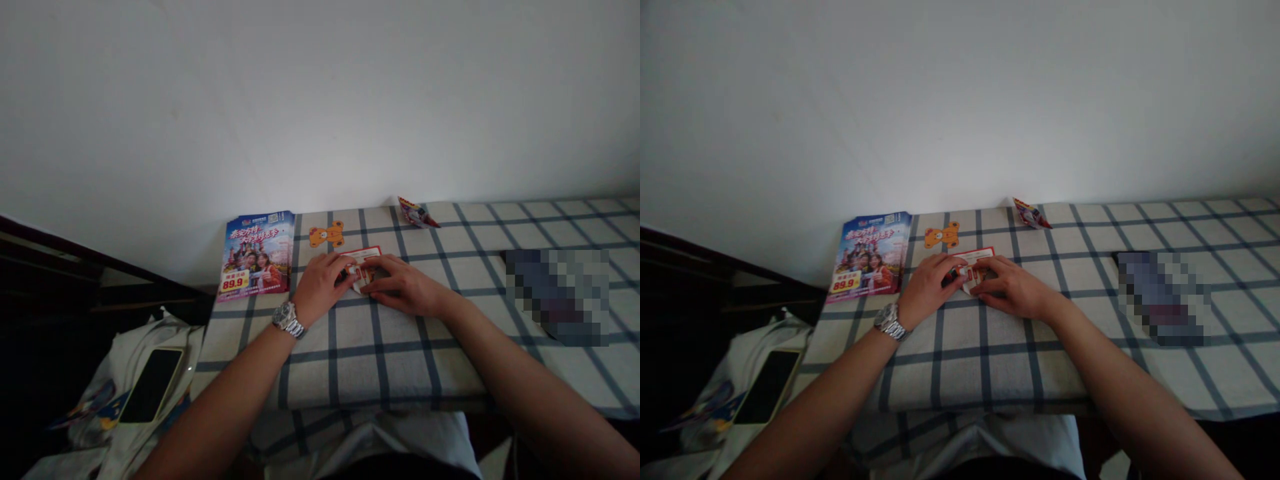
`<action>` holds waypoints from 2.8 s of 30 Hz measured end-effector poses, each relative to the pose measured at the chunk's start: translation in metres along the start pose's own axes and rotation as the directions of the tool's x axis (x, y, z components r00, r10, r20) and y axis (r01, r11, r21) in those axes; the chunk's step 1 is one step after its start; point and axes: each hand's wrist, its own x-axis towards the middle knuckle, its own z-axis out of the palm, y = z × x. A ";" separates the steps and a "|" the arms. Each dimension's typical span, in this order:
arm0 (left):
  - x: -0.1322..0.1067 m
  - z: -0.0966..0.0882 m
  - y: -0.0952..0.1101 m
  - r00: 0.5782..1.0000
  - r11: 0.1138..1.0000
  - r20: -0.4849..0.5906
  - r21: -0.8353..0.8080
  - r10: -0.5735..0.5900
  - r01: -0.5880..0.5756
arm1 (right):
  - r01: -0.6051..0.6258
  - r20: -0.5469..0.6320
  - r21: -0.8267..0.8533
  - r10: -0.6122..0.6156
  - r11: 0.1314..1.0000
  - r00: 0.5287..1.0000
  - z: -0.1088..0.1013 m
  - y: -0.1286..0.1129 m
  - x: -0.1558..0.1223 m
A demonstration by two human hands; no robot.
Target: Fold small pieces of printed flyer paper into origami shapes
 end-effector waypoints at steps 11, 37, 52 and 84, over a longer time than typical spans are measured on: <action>0.001 0.006 -0.001 0.998 0.997 -0.033 -0.043 -0.058 0.056 | 0.000 0.009 0.001 0.000 1.000 1.000 0.001 0.003 0.000; -0.009 -0.013 0.000 0.982 0.987 0.101 -0.022 0.162 -0.160 | -0.054 -0.034 -0.084 0.051 0.995 0.998 0.001 0.012 -0.005; -0.009 -0.010 0.006 0.976 0.985 0.135 -0.025 0.174 -0.172 | -0.137 -0.114 -0.093 0.126 0.986 0.986 0.007 0.014 -0.002; -0.013 -0.005 0.007 0.970 0.983 0.178 0.045 0.166 -0.176 | -0.172 -0.155 -0.159 0.148 0.972 0.977 0.005 0.018 0.000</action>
